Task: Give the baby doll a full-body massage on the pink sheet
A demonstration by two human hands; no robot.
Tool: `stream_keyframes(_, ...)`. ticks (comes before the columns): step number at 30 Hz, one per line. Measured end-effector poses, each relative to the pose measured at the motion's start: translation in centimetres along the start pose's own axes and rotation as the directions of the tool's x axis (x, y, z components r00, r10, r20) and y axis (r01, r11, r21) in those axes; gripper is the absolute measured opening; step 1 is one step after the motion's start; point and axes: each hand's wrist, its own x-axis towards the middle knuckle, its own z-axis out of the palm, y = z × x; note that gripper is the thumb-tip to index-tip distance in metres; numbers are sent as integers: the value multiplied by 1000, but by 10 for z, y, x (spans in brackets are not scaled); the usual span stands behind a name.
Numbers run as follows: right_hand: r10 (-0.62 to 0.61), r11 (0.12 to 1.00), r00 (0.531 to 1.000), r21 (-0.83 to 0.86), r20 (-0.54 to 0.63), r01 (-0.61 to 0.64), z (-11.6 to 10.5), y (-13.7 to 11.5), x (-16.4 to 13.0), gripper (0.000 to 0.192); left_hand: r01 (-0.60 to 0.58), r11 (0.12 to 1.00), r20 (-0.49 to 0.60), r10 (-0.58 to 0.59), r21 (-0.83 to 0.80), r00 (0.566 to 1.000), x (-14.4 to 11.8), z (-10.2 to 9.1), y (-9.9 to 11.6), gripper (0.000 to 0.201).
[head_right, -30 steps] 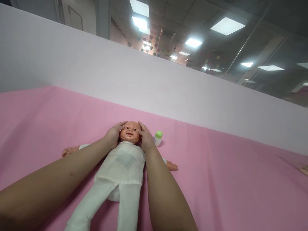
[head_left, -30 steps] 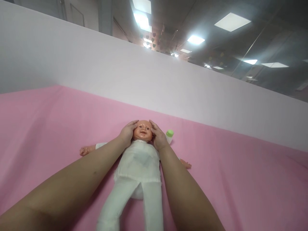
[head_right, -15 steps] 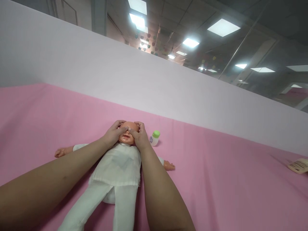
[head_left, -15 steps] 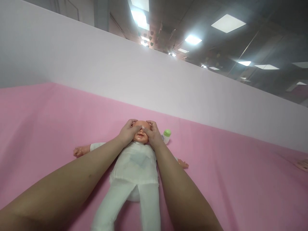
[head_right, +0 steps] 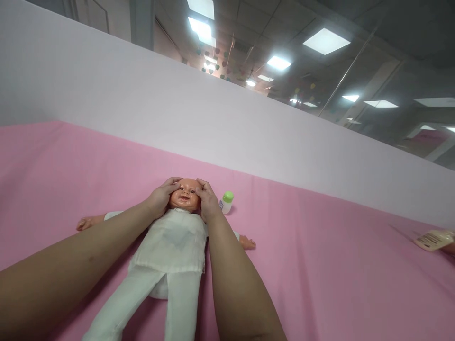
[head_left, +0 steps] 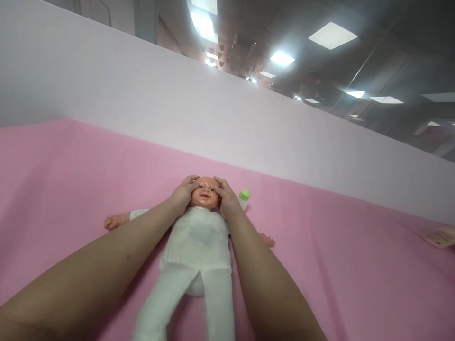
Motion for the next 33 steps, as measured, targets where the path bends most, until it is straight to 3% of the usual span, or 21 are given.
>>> stream_keyframes(7,84,994,982,55,169,-95,-12,-7,-4,65,42,999,72,-41,-10,997,-4,-3,5,51)
stream_keyframes(11,126,991,970,20,206,-133,-15,-9,-6,73,74,994,166,-87,80,982,-14,-6,14,82)
stream_keyframes(14,121,992,978,-66,171,-111,-10,-9,-7,71,80,971,240,-134,225,961,-20,-11,22,108)
stream_keyframes(16,72,962,995,-268,72,-50,-5,-8,-7,62,31,934,250,-127,357,960,-18,-15,26,103)
stream_keyframes(18,-12,870,999,-492,-41,-10,0,-7,-7,54,-81,830,221,-52,552,974,-14,-18,29,85)
stream_keyframes(20,-82,790,990,-612,-118,-7,6,-6,-6,52,-169,690,187,50,704,981,-9,-20,29,73)
stream_keyframes(22,-110,736,985,-677,-130,-7,10,-7,-7,54,-190,615,161,103,765,982,-6,-21,28,70)
stream_keyframes(26,-69,583,997,-812,-29,17,11,-14,-13,77,-213,611,194,98,763,976,-7,-22,28,69)
stream_keyframes(30,24,580,998,-814,58,34,7,-24,-19,106,-224,680,281,27,698,959,-9,-25,29,77)
stream_keyframes(33,68,615,995,-789,71,15,5,-25,-20,119,-201,658,247,24,725,969,-7,-26,28,78)
